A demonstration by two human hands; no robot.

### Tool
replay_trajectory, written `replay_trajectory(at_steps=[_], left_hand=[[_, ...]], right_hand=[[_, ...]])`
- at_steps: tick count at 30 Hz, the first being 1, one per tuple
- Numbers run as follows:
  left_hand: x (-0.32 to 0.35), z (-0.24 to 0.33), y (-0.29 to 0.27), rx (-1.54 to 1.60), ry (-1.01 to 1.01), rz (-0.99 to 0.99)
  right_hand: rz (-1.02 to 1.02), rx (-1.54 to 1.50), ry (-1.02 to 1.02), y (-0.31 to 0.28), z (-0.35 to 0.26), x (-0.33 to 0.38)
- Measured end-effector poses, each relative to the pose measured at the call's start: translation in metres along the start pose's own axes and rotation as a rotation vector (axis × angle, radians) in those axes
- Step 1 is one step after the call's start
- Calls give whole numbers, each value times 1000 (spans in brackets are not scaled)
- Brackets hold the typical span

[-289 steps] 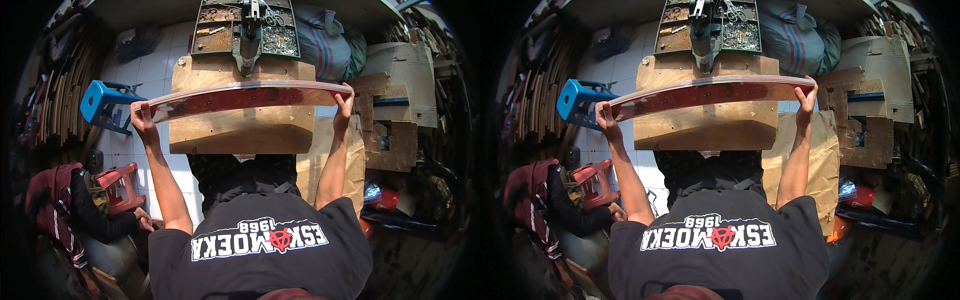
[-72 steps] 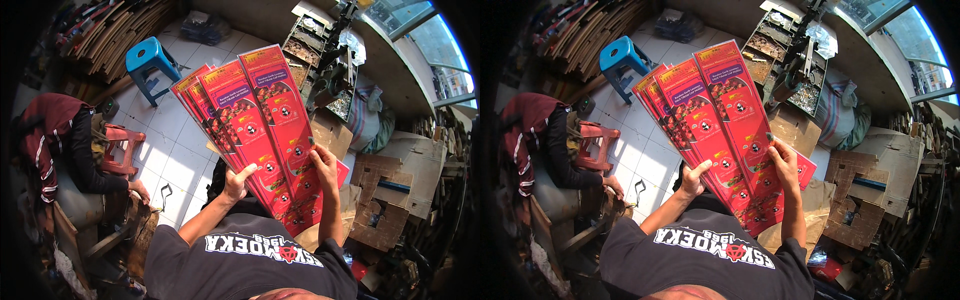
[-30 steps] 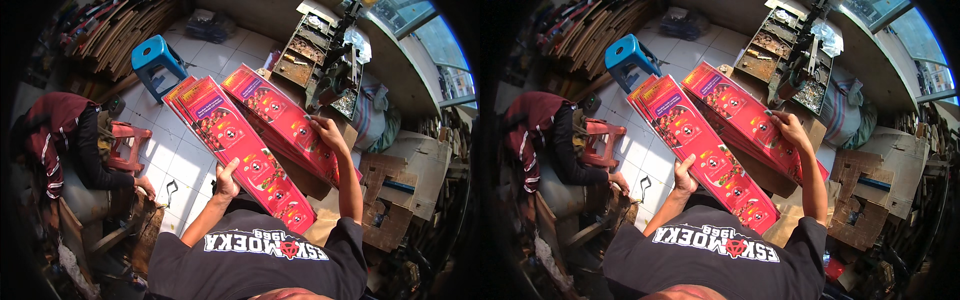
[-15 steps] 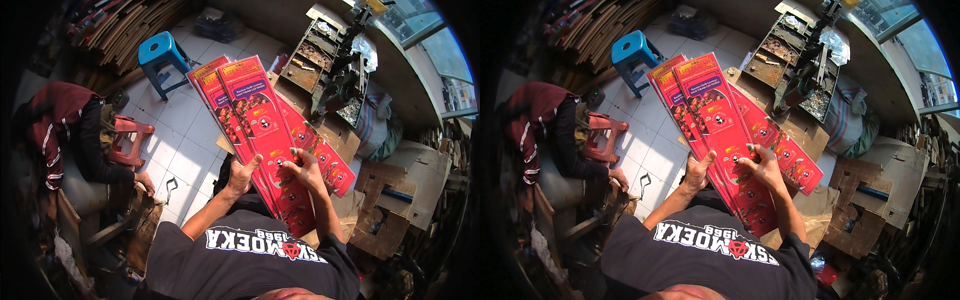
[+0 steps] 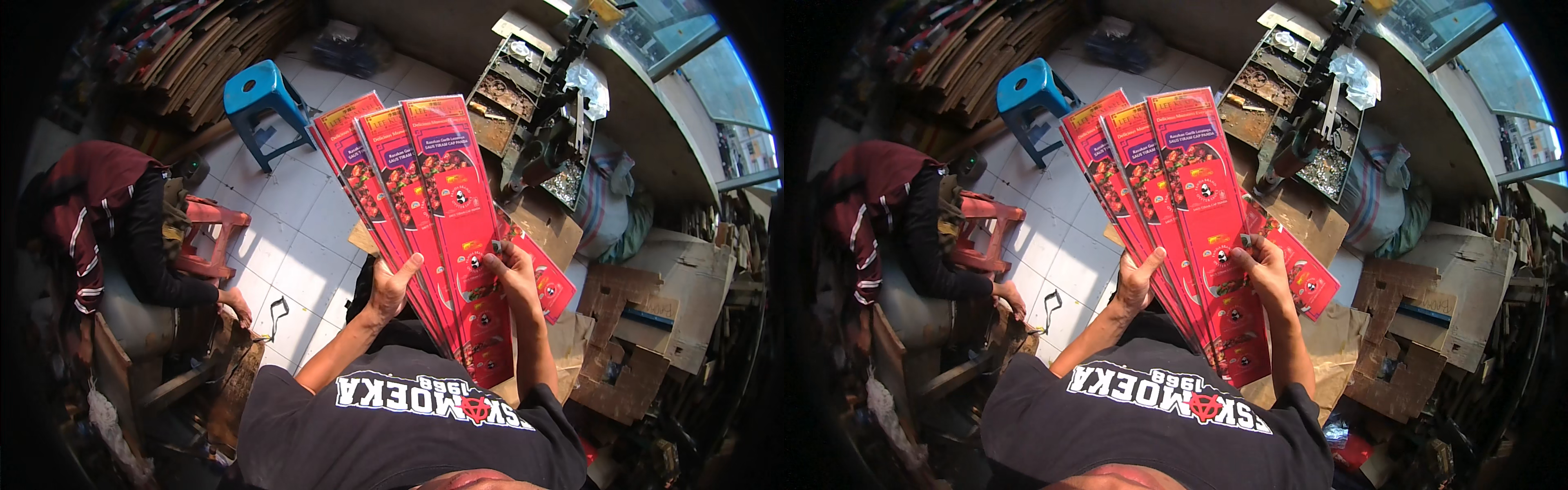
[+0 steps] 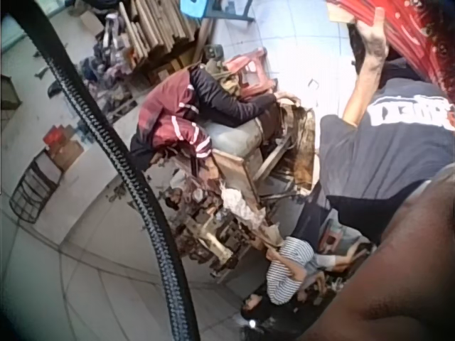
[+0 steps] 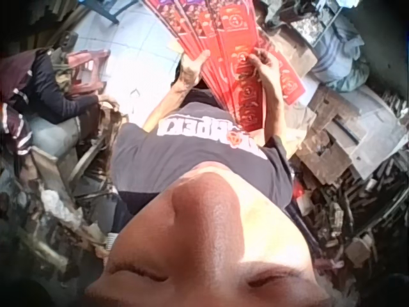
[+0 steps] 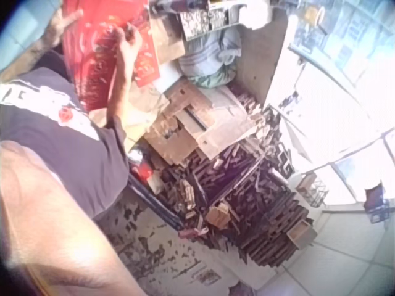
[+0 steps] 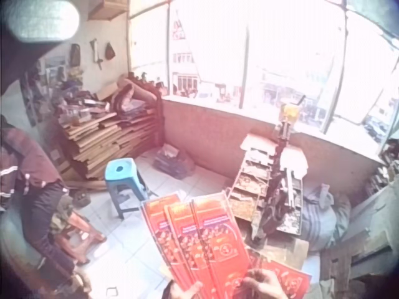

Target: The person organizes flat cardboard packaging materials by hand, aligns them into a stack, and checks the alignment against a small metal fixture on a workbench.

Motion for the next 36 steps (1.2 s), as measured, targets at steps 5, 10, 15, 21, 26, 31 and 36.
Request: replay_trajectory(at_steps=[5,10,15,21,26,31,36], left_hand=[[0,-2,-8,-108,78,-20],[2,3,7,-178,158,104],[3,3,9,-212,142,142],[3,8,-1,101,-72,14],[1,3,-11,-153,20,46],[1,-1,-6,-281,129,91],[4,-1,-4,-174,163,136]], right_hand=[[-34,3,148,1,-4,2],[-27,65,129,10,-11,6],[-20,67,119,11,-6,6],[-12,-30,84,7,2,3],[-145,58,264,0,-3,2],[-101,-75,266,6,-13,5],[-102,-48,215,10,-14,6]])
Point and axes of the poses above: each hand's wrist, its own x-axis away from the middle knuckle, its own y-axis out of the palm, z = x × y, the point moved 1 cm from there along -x, towards the middle knuckle, and after that the axes turned 9 degrees about z, right-handed, at the moved point
